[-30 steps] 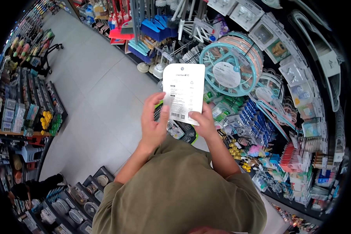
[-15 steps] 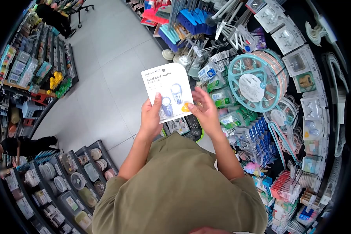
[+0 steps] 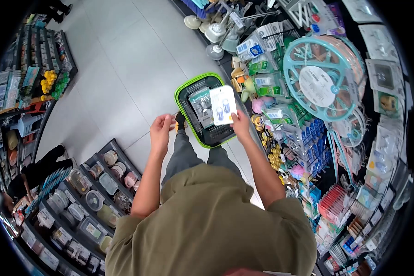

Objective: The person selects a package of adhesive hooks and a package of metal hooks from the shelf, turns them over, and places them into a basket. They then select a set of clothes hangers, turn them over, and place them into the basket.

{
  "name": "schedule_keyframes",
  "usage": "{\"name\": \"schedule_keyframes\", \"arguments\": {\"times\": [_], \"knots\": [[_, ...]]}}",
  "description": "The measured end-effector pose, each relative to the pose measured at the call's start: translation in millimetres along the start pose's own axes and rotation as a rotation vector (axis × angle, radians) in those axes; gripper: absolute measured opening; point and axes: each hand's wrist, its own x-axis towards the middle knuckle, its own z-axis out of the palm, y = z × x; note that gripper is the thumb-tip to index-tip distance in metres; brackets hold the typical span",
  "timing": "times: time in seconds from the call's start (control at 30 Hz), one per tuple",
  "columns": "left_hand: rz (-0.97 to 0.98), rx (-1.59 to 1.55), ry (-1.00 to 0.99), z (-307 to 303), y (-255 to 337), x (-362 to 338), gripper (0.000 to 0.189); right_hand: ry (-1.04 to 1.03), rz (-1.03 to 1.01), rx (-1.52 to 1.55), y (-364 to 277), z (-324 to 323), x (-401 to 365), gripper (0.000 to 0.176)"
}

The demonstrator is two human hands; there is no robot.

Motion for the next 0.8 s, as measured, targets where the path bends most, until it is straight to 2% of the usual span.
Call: {"name": "schedule_keyframes", "arguments": {"times": [0.13,0.27,0.43,0.47,0.53,0.57,0.67,0.7,0.73,0.8], "knots": [[-0.165,0.103,0.000,-28.6,-89.7,22.6,0.029,0.020,0.287,-0.032,112.1,6.0,37.9,0.017],[-0.260,0.204,0.034,-34.2,-154.3,34.7,0.028,-0.009,0.551,-0.018,201.2,38.2,91.8,0.026],[-0.265,0.314,0.011,-32.4,-215.5,51.6,0.028,-0.074,0.699,-0.001,316.1,89.8,190.3,0.034],[-0.304,0.331,0.046,-37.3,-237.7,58.2,0.028,-0.059,0.668,-0.041,345.6,113.3,228.9,0.038],[-0.325,0.273,0.095,-44.6,-251.1,63.5,0.026,-0.094,0.714,-0.193,352.1,127.8,261.2,0.040],[-0.327,0.267,0.114,-46.1,-255.8,66.2,0.026,0.075,0.754,-0.219,348.1,133.2,267.2,0.037],[-0.336,0.263,0.128,-52.0,-247.5,64.5,0.024,0.138,0.810,-0.160,362.3,128.5,273.7,0.034],[-0.327,0.257,0.121,-51.2,-241.5,63.9,0.024,0.134,0.628,-0.174,360.8,123.9,260.3,0.027],[-0.311,0.245,0.112,-47.8,-234.7,64.8,0.024,0.097,0.368,-0.412,371.6,124.9,253.2,0.021],[-0.291,0.245,0.069,-41.0,-220.6,61.2,0.024,0.143,0.164,-0.532,350.0,114.7,222.4,0.015]]}}
